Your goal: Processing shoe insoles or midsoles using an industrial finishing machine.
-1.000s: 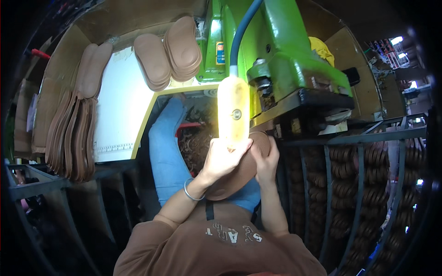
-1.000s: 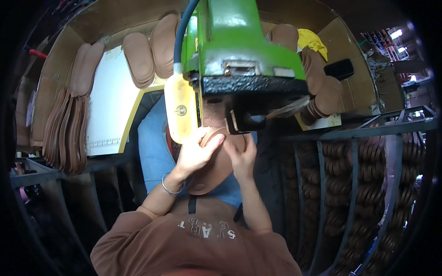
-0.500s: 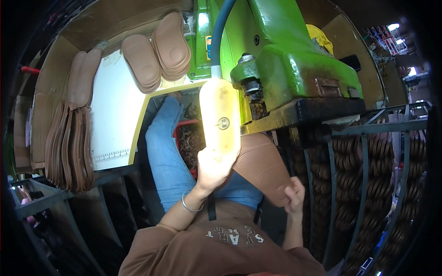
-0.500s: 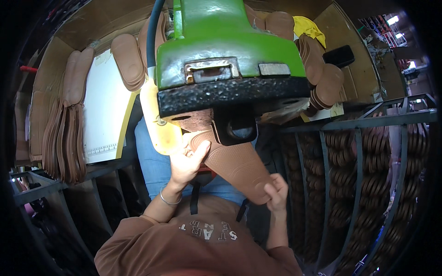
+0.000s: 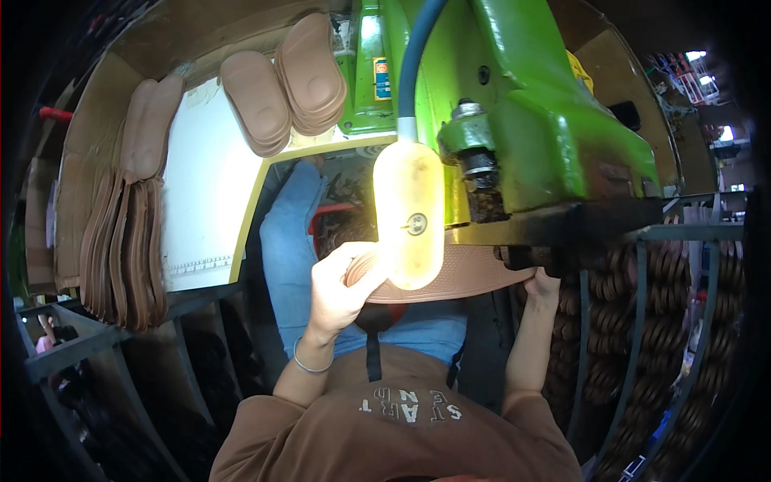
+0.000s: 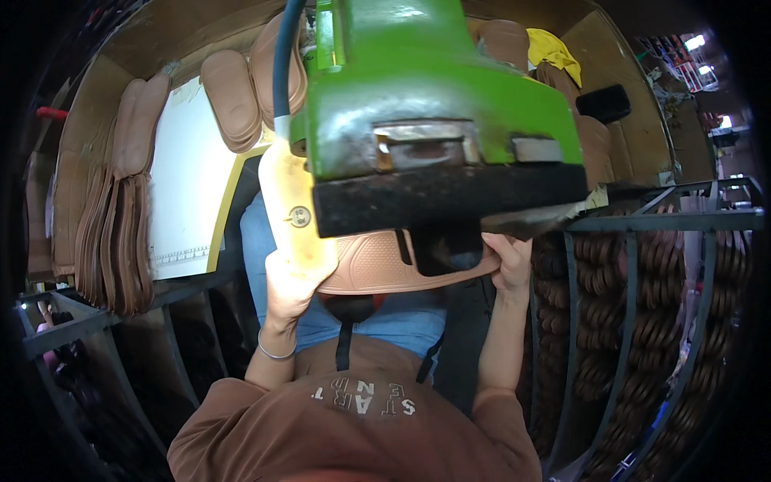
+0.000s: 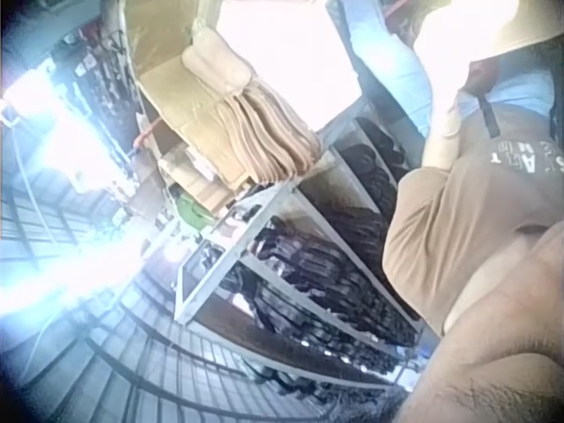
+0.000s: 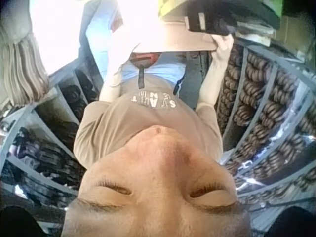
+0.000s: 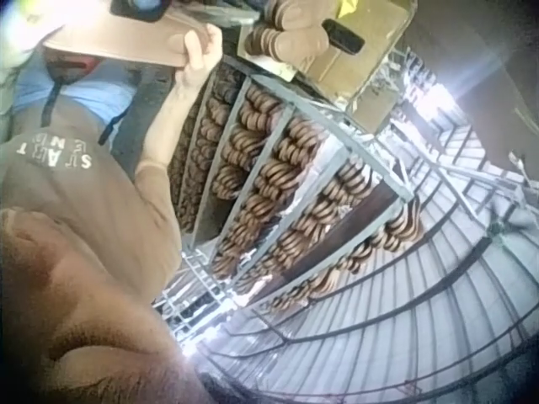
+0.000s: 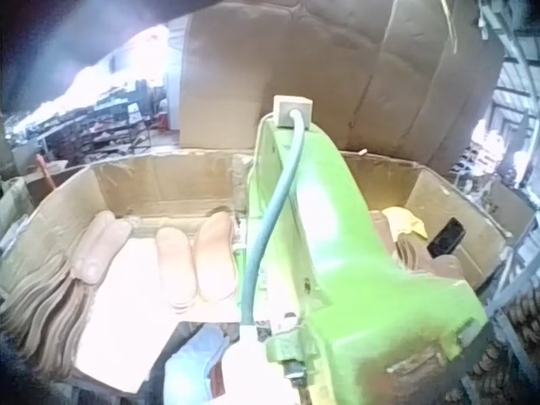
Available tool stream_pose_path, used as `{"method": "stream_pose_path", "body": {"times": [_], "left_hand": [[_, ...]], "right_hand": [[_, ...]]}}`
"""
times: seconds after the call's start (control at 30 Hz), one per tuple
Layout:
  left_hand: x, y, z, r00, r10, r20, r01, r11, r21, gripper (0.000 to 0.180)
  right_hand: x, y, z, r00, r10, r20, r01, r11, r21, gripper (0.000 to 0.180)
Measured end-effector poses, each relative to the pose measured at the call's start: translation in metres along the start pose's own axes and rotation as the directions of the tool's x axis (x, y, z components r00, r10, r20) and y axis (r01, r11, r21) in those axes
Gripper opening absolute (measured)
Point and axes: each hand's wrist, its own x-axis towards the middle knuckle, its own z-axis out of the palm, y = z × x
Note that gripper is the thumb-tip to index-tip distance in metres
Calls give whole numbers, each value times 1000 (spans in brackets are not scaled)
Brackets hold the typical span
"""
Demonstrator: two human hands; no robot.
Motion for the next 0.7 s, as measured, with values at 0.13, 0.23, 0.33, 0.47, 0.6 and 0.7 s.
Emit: {"method": "stream_pose_path", "body": {"times": [0.13, 0.23, 0.33, 0.47, 0.6, 0.7], "left_hand": [[-6, -22, 9, 973, 72, -217, -101, 986, -129, 23], [-1, -12, 26, 985, 115, -130, -129, 986, -108, 23], [9, -47, 49, 995, 73, -62, -85, 972, -221, 22], [19, -74, 75, 986, 39, 160, 19, 940, -341, 18], [17, -66, 73, 993, 117, -5, -114, 953, -283, 21], [10, -78, 56, 985, 122, -119, -141, 975, -170, 15]], "right_hand": [[-10, 46, -30, 984, -20, 180, 26, 999, -31, 41], [-48, 75, -31, 955, 282, -93, -275, 958, 81, 38], [-90, 91, -31, 923, 384, 28, -382, 904, 193, 42], [-130, 85, -4, 906, 382, -182, -337, 912, 236, 36], [-130, 58, -8, 939, 238, -250, -203, 966, 158, 35], [-109, 27, 7, 925, 192, -329, -170, 981, 95, 33]]}}
